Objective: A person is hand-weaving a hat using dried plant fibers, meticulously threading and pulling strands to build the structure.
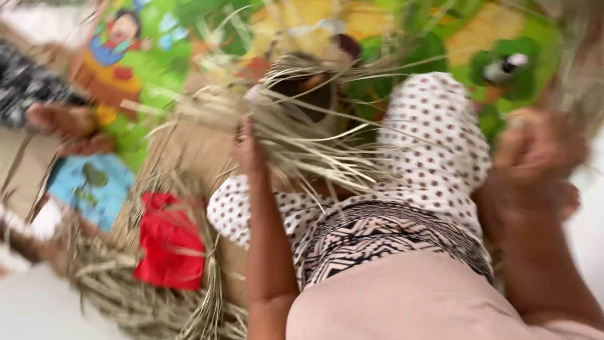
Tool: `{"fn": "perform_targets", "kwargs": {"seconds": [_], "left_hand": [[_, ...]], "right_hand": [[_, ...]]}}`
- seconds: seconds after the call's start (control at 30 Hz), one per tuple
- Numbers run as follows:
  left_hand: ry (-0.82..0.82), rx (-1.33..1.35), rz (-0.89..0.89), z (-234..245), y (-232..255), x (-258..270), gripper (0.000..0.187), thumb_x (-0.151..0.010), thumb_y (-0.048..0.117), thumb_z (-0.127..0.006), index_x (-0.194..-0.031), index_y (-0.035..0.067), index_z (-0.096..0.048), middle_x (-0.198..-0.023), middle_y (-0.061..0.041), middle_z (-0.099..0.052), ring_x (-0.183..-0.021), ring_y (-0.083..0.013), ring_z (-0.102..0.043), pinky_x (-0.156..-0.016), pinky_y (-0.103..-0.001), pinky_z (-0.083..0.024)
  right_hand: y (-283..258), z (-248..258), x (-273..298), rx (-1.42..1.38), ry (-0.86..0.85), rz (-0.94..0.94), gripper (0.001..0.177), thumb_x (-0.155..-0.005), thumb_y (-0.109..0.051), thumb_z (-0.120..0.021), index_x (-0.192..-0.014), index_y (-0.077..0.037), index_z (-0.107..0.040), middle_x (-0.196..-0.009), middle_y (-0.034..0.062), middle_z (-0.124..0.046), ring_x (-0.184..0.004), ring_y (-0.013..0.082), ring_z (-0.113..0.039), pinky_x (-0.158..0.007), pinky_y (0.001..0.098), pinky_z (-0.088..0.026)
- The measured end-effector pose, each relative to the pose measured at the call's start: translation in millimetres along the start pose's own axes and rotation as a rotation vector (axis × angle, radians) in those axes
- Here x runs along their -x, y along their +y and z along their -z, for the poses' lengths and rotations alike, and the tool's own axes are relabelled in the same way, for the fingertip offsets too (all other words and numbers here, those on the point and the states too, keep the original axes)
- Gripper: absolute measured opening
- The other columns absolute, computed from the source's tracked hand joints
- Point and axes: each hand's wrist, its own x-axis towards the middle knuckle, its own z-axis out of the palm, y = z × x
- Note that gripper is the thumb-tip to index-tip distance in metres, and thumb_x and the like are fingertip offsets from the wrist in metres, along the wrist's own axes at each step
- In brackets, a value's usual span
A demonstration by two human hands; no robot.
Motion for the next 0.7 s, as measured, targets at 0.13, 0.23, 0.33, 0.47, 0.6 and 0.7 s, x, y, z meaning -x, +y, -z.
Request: {"fn": "perform_targets", "kwargs": {"seconds": [0.13, 0.23, 0.33, 0.47, 0.6, 0.7], "left_hand": [[-0.037, 0.52, 0.229, -11.7, -47.2, 13.1, 0.064, -0.08, 0.021, -0.081, -0.11, 0.005, -0.027, -0.115, -0.022, -0.072, -0.107, -0.0268, -0.073, -0.098, -0.031, -0.059], [-0.054, 0.457, 0.173, -12.4, -30.0, 42.2, 0.021, -0.086, 0.025, -0.079, -0.093, 0.01, -0.066, -0.105, -0.013, -0.077, -0.098, -0.021, -0.074, -0.079, -0.031, -0.061], [0.149, 0.445, 0.114, -24.6, 9.5, 66.5, 0.021, -0.084, 0.021, -0.087, -0.097, 0.009, -0.075, -0.083, -0.006, -0.077, -0.072, -0.0104, -0.073, -0.065, -0.028, -0.059], [0.175, 0.428, 0.157, -31.3, 5.3, 76.2, 0.029, -0.08, 0.023, -0.091, -0.1, 0.009, -0.075, -0.086, -0.009, -0.077, -0.073, -0.0119, -0.072, -0.068, -0.031, -0.061], [0.151, 0.421, 0.211, -35.6, 41.2, 86.2, 0.031, -0.076, 0.022, -0.092, -0.097, 0.007, -0.075, -0.085, -0.009, -0.076, -0.069, -0.0127, -0.071, -0.067, -0.03, -0.06], [0.116, 0.34, 0.279, -35.7, 24.7, 79.7, 0.029, -0.072, 0.021, -0.093, -0.091, 0.005, -0.078, -0.078, -0.011, -0.076, -0.065, -0.0146, -0.072, -0.062, -0.031, -0.061]], "right_hand": [[4.5, -6.8, -21.1, 0.102, -0.19, 0.068, 0.034, -0.105, 0.003, -0.063, -0.134, 0.019, -0.072, -0.148, 0.0329, -0.055, -0.137, 0.0481, -0.052, -0.117, 0.0518, -0.044], [-47.3, -50.2, -53.0, -0.193, -0.2, 0.157, 0.035, -0.103, 0.007, -0.058, -0.136, 0.007, -0.069, -0.14, 0.0229, -0.063, -0.12, 0.036, -0.052, -0.111, 0.0472, -0.037], [-101.8, -133.6, -87.7, -0.584, -0.221, 0.295, 0.036, -0.105, -0.013, -0.05, -0.136, -0.009, -0.067, -0.132, 0.0175, -0.066, -0.122, 0.0345, -0.061, -0.108, 0.0472, -0.039], [-150.7, -226.4, -100.1, -0.147, -0.134, 0.519, 0.043, -0.1, -0.018, -0.063, -0.142, -0.008, -0.06, -0.118, 0.015, -0.068, -0.103, 0.0317, -0.069, -0.1, 0.0463, -0.047], [-169.9, -258.2, -35.7, 0.085, -0.324, 0.451, 0.045, -0.093, -0.018, -0.061, -0.134, -0.001, -0.058, -0.099, 0.0167, -0.067, -0.089, 0.032, -0.068, -0.104, 0.0523, -0.037], [-184.7, -242.8, -1.7, 0.07, -0.302, 0.545, 0.037, -0.088, -0.016, -0.058, -0.122, -0.003, -0.063, -0.097, 0.0137, -0.063, -0.088, 0.0285, -0.065, -0.101, 0.0496, -0.04]]}}
